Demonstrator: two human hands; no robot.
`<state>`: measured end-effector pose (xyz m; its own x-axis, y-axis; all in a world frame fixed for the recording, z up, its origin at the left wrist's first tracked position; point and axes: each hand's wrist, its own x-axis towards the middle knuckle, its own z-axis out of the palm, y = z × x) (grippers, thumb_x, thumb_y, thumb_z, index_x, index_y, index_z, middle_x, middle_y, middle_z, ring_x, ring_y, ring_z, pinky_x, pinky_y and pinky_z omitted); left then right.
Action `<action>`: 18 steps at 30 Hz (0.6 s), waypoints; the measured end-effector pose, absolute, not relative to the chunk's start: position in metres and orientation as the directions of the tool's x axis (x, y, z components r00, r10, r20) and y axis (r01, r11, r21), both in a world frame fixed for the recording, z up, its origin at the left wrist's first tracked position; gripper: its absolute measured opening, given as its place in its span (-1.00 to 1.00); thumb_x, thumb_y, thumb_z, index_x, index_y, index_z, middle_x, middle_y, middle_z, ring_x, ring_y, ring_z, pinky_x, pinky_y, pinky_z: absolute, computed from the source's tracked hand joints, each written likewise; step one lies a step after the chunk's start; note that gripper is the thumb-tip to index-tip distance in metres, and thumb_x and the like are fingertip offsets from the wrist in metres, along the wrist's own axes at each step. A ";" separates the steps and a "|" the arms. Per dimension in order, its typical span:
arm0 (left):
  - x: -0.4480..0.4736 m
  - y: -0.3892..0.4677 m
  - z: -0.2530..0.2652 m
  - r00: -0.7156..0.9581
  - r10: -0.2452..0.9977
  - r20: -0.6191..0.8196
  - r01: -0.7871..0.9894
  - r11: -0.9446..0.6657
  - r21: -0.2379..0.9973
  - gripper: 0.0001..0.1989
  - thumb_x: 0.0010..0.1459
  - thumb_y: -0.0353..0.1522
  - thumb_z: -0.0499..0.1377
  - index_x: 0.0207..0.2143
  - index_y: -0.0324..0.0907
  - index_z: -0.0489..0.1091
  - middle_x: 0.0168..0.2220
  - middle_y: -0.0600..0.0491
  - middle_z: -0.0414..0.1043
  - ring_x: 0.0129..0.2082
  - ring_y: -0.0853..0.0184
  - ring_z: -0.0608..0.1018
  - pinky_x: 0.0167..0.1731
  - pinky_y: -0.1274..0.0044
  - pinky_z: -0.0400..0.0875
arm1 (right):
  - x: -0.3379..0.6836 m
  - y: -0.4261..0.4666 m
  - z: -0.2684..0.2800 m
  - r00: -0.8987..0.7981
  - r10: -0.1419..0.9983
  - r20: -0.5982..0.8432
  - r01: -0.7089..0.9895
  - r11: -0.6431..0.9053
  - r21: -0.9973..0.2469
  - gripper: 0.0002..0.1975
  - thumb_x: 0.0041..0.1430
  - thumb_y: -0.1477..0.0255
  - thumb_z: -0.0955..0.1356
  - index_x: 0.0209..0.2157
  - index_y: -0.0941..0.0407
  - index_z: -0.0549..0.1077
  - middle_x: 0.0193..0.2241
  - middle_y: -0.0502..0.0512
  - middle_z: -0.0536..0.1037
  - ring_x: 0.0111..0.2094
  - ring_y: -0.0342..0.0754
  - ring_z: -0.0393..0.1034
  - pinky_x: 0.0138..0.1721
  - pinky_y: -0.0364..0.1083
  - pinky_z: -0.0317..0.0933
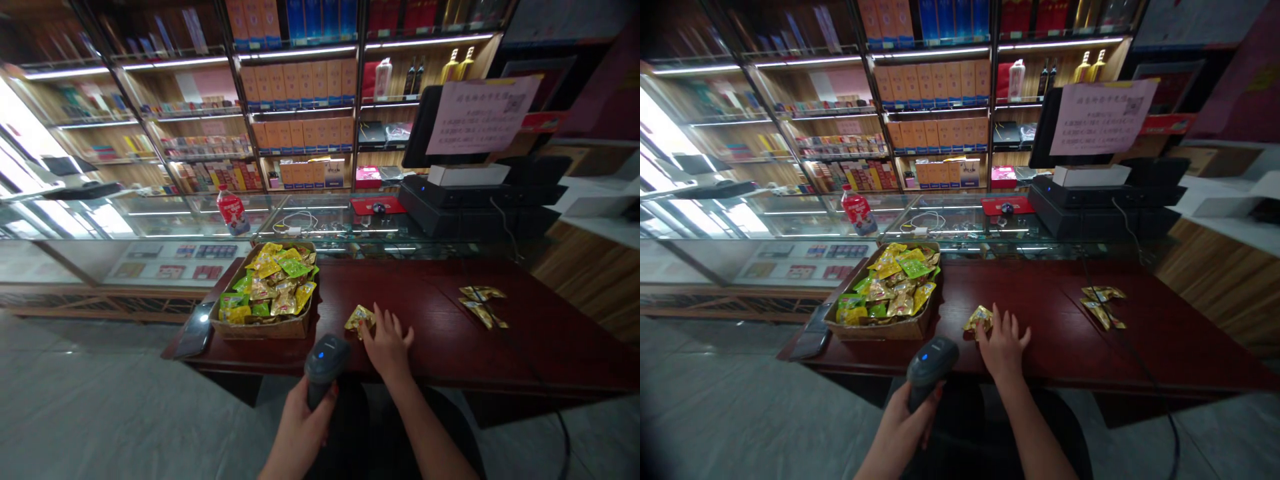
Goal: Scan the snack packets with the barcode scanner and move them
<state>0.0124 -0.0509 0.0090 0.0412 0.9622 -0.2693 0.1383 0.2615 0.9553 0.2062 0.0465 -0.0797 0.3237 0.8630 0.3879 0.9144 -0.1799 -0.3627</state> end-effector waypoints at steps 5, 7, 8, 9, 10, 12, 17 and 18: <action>0.011 -0.047 0.015 0.032 0.965 -0.259 0.169 0.251 0.953 -0.57 0.01 -0.03 0.28 -0.33 -0.21 0.36 -0.77 0.27 0.17 -0.80 0.48 0.23 -0.77 0.66 0.13 | 0.194 0.045 -0.080 0.201 0.898 0.391 0.828 0.057 -0.558 -0.46 0.28 0.35 0.28 0.28 0.09 0.27 0.12 0.28 0.51 0.17 0.20 0.33 0.29 0.43 -0.19; 0.011 -0.046 0.016 0.032 0.967 -0.253 0.194 0.242 0.951 -0.59 0.03 -0.04 0.25 -0.34 -0.22 0.36 -0.77 0.26 0.18 -0.79 0.48 0.24 -0.76 0.66 0.15 | 0.198 0.046 -0.080 0.150 0.901 0.407 0.717 0.184 -0.673 -0.49 0.26 0.38 0.27 0.25 0.06 0.30 0.14 0.23 0.49 0.15 0.11 0.38 0.27 0.24 0.09; 0.011 -0.046 0.016 0.033 0.968 -0.250 0.202 0.238 0.950 -0.60 0.04 -0.05 0.25 -0.34 -0.22 0.35 -0.77 0.26 0.18 -0.79 0.48 0.24 -0.76 0.66 0.15 | 0.201 0.046 -0.080 0.137 0.900 0.413 0.659 0.228 -0.716 -0.49 0.26 0.39 0.28 0.24 0.05 0.30 0.16 0.21 0.47 0.15 0.09 0.38 0.23 0.15 0.19; 0.012 -0.045 0.016 0.034 0.968 -0.248 0.205 0.236 0.950 -0.60 0.05 -0.05 0.24 -0.34 -0.22 0.35 -0.76 0.25 0.19 -0.78 0.48 0.24 -0.76 0.66 0.15 | 0.203 0.046 -0.081 0.137 0.899 0.416 0.611 0.254 -0.750 -0.48 0.25 0.40 0.28 0.24 0.05 0.30 0.18 0.21 0.45 0.16 0.07 0.37 0.19 0.09 0.25; 0.012 -0.045 0.016 0.038 0.968 -0.248 0.203 0.236 0.950 -0.60 0.05 -0.05 0.24 -0.34 -0.22 0.36 -0.76 0.25 0.19 -0.78 0.48 0.24 -0.76 0.66 0.16 | 0.206 0.045 -0.081 0.144 0.898 0.415 0.575 0.266 -0.774 -0.47 0.24 0.40 0.29 0.25 0.05 0.30 0.18 0.20 0.44 0.18 0.07 0.37 0.18 0.07 0.28; 0.013 -0.046 0.015 0.046 0.968 -0.247 0.192 0.234 0.953 -0.60 0.05 -0.06 0.25 -0.34 -0.22 0.37 -0.76 0.25 0.19 -0.78 0.48 0.24 -0.76 0.66 0.15 | 0.209 0.044 -0.081 0.154 0.898 0.412 0.536 0.274 -0.799 -0.45 0.22 0.41 0.31 0.26 0.05 0.29 0.19 0.20 0.43 0.19 0.08 0.35 0.19 0.07 0.28; 0.012 -0.046 0.010 0.079 0.968 -0.238 0.179 0.221 0.959 -0.58 0.06 -0.05 0.26 -0.28 -0.24 0.39 -0.73 0.26 0.19 -0.78 0.48 0.25 -0.77 0.66 0.17 | 0.210 0.042 -0.082 0.142 0.898 0.417 0.499 0.299 -0.814 -0.45 0.22 0.42 0.32 0.25 0.04 0.30 0.21 0.18 0.43 0.22 0.08 0.33 0.23 0.10 0.24; 0.012 -0.046 0.010 0.081 0.967 -0.240 0.184 0.223 0.957 -0.57 0.06 -0.05 0.26 -0.27 -0.24 0.39 -0.72 0.26 0.19 -0.78 0.48 0.25 -0.77 0.66 0.17 | 0.210 0.042 -0.082 0.139 0.896 0.421 0.492 0.306 -0.815 -0.46 0.22 0.42 0.32 0.25 0.04 0.31 0.21 0.18 0.43 0.23 0.08 0.32 0.24 0.10 0.23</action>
